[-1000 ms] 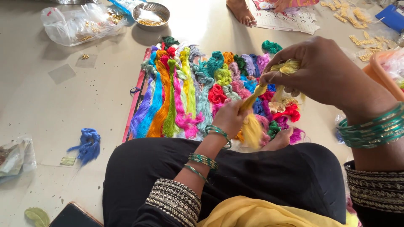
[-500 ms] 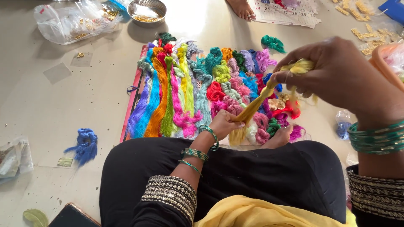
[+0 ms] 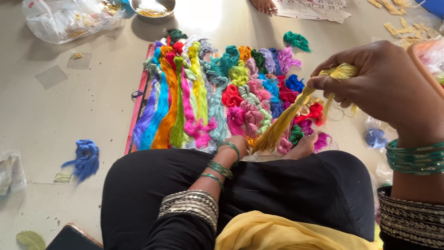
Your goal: Twisting and bundling colorful silk threads to prepare them for storage or packaging.
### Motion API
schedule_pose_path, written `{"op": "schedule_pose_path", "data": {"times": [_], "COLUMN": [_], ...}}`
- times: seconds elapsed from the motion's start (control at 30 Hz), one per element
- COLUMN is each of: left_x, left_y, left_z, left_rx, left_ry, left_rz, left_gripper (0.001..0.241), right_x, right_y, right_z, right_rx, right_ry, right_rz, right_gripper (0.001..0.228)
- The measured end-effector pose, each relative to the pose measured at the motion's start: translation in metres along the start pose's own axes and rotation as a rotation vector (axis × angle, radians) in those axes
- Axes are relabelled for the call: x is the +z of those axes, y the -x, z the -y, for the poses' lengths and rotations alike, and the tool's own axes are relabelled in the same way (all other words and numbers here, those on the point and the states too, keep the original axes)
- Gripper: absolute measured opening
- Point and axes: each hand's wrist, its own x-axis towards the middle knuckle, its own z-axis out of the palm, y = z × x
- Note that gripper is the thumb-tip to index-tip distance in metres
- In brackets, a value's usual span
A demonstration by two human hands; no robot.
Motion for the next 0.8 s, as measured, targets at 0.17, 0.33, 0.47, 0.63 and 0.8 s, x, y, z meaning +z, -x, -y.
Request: {"op": "schedule_pose_path", "data": {"times": [0.17, 0.33, 0.47, 0.63, 0.8], "left_x": [-0.080, -0.115, -0.106, -0.062, -0.050], "left_y": [0.062, 0.107, 0.120, 0.083, 0.076], "left_z": [-0.032, -0.081, -0.109, -0.092, -0.076], "left_rx": [0.006, 0.496, 0.538, 0.459, 0.358], "left_ry": [0.224, 0.673, 0.567, 0.450, 0.369], "left_rz": [-0.379, -0.586, -0.549, -0.546, -0.540], "left_gripper": [0.015, 0.020, 0.038, 0.025, 0.026], "right_x": [0.002, 0.005, 0.006, 0.007, 0.011], "right_y": [0.004, 0.005, 0.004, 0.005, 0.009], "right_z": [0.001, 0.009, 0.015, 0.013, 0.017], "right_rx": [-0.031, -0.014, -0.037, -0.054, -0.003], "right_ry": [-0.106, -0.050, -0.071, 0.008, -0.077], "right_rz": [0.024, 0.026, 0.024, 0.005, 0.062], "right_gripper": [0.024, 0.024, 0.022, 0.023, 0.023]}}
